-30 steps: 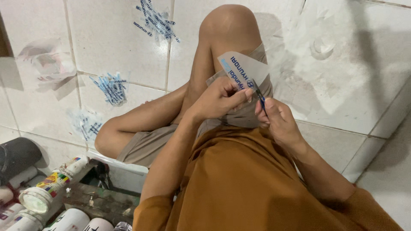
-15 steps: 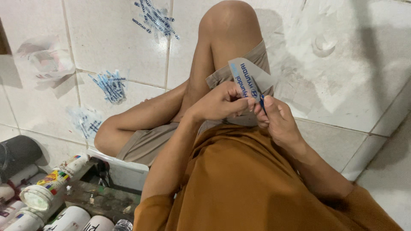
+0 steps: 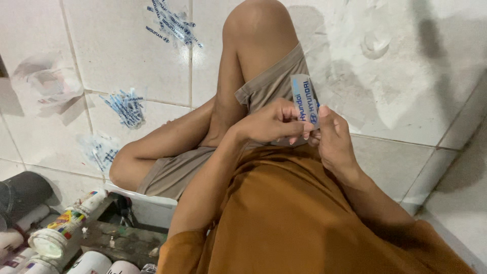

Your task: The person sits cross-legged on a tiled floor and uses blue-handled scissors to cut small rectangular pieces of paper with printed text. The person repeatedly picks up paper from the floor, cuts it into strips, and places the cut pieces back on the floor.

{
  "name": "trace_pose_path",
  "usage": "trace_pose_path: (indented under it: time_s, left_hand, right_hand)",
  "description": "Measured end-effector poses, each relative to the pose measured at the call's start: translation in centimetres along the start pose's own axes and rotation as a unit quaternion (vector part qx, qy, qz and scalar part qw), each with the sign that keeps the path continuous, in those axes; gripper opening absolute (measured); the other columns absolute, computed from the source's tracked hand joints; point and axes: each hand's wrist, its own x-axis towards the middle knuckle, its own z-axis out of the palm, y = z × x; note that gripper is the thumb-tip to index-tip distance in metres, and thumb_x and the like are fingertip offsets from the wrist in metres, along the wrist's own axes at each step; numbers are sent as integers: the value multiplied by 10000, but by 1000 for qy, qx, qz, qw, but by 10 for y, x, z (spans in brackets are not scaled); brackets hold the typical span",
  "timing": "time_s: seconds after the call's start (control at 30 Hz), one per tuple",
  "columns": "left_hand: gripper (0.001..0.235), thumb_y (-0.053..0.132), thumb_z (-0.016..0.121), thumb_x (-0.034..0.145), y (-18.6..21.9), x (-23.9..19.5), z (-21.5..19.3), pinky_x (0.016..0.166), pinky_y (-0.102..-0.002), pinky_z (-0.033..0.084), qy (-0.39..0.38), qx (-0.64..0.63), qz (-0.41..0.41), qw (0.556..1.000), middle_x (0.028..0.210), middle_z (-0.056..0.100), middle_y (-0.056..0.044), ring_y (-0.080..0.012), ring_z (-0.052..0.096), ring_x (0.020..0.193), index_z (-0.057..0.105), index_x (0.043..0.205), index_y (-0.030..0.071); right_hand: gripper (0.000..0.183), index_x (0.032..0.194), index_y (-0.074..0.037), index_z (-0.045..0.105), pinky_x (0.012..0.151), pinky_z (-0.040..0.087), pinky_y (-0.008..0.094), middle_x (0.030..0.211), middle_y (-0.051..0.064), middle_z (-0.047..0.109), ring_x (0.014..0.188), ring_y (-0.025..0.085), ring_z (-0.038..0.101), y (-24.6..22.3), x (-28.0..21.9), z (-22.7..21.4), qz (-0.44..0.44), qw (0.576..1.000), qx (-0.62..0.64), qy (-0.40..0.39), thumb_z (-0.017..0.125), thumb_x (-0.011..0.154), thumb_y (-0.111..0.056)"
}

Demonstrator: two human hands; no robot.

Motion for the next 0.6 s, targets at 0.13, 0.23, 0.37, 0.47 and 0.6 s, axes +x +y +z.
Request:
trace_pose_path:
  time_s: [0.13,0.23,0.37,0.47,0.6]
  left_hand:
    - [138,120,663,938,2,7,7,408,-165,394,-15,-54,-41,998,562,653,-35,-23,455,409,728,829,63]
    - [116,79,666,898,-10,13,10,362,-167,353,-26,-58,-83,995,549,655,-74,-44,440,364,733,812,38]
    - [117,70,649,899,-17,7,11,378,-160,364,-46,-35,-97,994,572,669,-76,-37,444,384,743,841,33]
    - [163,101,655,937,-11,-15,4,372,-171,383,-3,19,-73,997,570,678,-74,-42,469,381,753,822,40]
    - [232,167,692,964,8,-71,0,554,-250,510,143,138,-37,979,589,695,-36,-86,547,525,753,764,67]
  right_hand:
    - [457,788,-100,512,388,299,190,558,29,470,445,46,330,0,-3,0,-1,999,5,33,407,1129,-387]
    - [443,843,-101,576,407,435,210,573,9,502,452,65,441,1,1,-8,9,998,-28,53,402,1124,-397]
    - [446,929,-59,585,388,280,161,596,-64,352,444,22,320,35,18,-41,38,995,-28,87,372,1137,-391]
    - [474,1014,-9,607,364,276,169,584,-72,303,406,16,300,44,19,-53,71,995,-20,68,381,1130,-409]
    - [245,1134,-34,687,531,387,194,687,-3,470,581,52,441,38,15,-43,-98,982,-159,-9,584,1055,-242]
